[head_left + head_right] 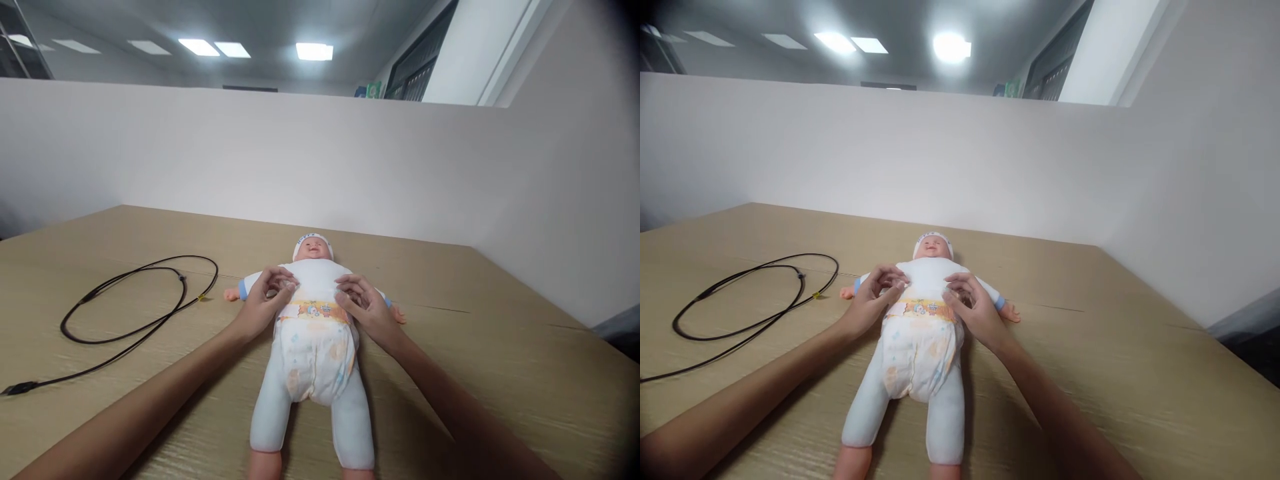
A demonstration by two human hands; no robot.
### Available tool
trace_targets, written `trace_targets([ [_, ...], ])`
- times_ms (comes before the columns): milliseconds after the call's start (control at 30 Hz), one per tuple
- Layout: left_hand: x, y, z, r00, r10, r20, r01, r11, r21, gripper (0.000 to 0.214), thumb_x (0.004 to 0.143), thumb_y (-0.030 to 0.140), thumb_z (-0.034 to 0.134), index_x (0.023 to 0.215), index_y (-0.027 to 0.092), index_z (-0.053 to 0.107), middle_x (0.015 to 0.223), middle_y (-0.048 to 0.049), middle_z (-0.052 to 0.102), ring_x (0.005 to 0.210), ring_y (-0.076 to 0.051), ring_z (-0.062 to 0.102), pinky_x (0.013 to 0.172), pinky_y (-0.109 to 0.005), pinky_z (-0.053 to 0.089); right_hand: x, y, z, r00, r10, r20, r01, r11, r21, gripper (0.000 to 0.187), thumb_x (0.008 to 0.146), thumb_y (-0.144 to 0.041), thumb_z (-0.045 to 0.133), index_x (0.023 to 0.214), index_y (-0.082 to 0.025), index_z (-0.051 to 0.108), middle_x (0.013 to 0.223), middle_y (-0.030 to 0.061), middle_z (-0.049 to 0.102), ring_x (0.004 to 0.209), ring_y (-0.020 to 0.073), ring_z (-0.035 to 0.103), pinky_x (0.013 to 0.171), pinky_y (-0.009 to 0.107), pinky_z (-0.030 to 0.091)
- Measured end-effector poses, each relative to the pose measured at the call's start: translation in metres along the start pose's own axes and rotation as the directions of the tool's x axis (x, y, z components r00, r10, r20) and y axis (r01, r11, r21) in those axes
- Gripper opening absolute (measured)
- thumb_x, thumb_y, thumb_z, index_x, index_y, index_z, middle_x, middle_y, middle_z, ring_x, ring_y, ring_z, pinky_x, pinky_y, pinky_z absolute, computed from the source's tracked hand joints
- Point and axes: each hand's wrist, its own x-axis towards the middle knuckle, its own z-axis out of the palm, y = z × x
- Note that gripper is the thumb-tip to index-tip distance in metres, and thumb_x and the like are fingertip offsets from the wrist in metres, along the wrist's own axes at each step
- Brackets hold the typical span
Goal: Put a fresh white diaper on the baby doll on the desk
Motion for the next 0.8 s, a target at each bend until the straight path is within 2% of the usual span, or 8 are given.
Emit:
trace_targets([
  [167,0.002,-0.002,-0.009,0.989,-0.077,0.125,0.081,0.997,-0.021,0.034,0.100,0.051,0.076,0.116,0.022,0.068,0.102,-0.0023,0.065,0.095,-0.019,0.059,0.084,-0.032,0.044,0.005,0.003,-0.006,1.000,0.007,-0.006,-0.007,1.000,0.016,0.048,0.089,-0.061,0.085,0.116,-0.026,0.068,0.120,0.0077,0.073,0.111,0.0244,0.068,0.101,0.039,0.057],
  [267,0.003,-0.003,-0.012,0.983,-0.094,0.160,0.101,0.994,-0.033,0.032,0.100,0.050,0.076,0.112,0.022,0.068,0.093,0.0004,0.059,0.088,-0.017,0.056,0.080,-0.030,0.042,0.005,-0.001,-0.008,0.999,0.015,0.029,-0.015,1.000,-0.011,0.046,0.090,-0.062,0.083,0.115,-0.025,0.069,0.120,0.0077,0.073,0.110,0.0246,0.069,0.101,0.040,0.057],
  [467,0.003,0.000,-0.005,0.976,-0.108,0.188,0.141,0.975,-0.170,0.033,0.097,0.049,0.082,0.115,0.023,0.069,0.106,-0.0027,0.066,0.096,-0.018,0.060,0.083,-0.029,0.045,0.002,-0.026,-0.004,0.993,0.049,0.109,-0.039,0.995,-0.094,0.041,0.098,-0.060,0.077,0.120,-0.027,0.070,0.115,0.0066,0.077,0.109,0.0254,0.071,0.095,0.040,0.058],
  [567,0.002,0.003,-0.001,0.980,-0.112,0.162,0.144,0.969,-0.201,0.033,0.096,0.047,0.084,0.113,0.024,0.068,0.105,-0.0021,0.067,0.094,-0.017,0.060,0.081,-0.029,0.045,0.003,-0.028,-0.002,0.996,0.034,0.083,-0.028,0.997,-0.073,0.041,0.095,-0.059,0.081,0.118,-0.026,0.071,0.116,0.0072,0.076,0.110,0.0257,0.071,0.096,0.040,0.058],
  [667,0.001,0.005,0.001,0.990,-0.087,0.113,0.106,0.979,-0.175,0.031,0.094,0.044,0.086,0.109,0.024,0.069,0.108,-0.0024,0.068,0.095,-0.017,0.059,0.082,-0.029,0.046,0.005,-0.018,0.000,0.998,0.016,0.056,-0.013,0.999,-0.050,0.043,0.090,-0.057,0.085,0.115,-0.025,0.071,0.117,0.0071,0.076,0.110,0.0255,0.070,0.097,0.040,0.057],
  [800,0.003,0.002,-0.001,0.996,-0.072,0.051,0.076,0.994,-0.083,0.027,0.095,0.044,0.083,0.105,0.022,0.069,0.109,-0.0036,0.070,0.091,-0.017,0.059,0.082,-0.030,0.046,0.006,-0.004,-0.001,0.999,0.033,-0.008,-0.034,0.995,-0.093,0.037,0.091,-0.055,0.082,0.109,-0.025,0.071,0.105,0.0052,0.075,0.097,0.0241,0.069,0.089,0.040,0.056],
])
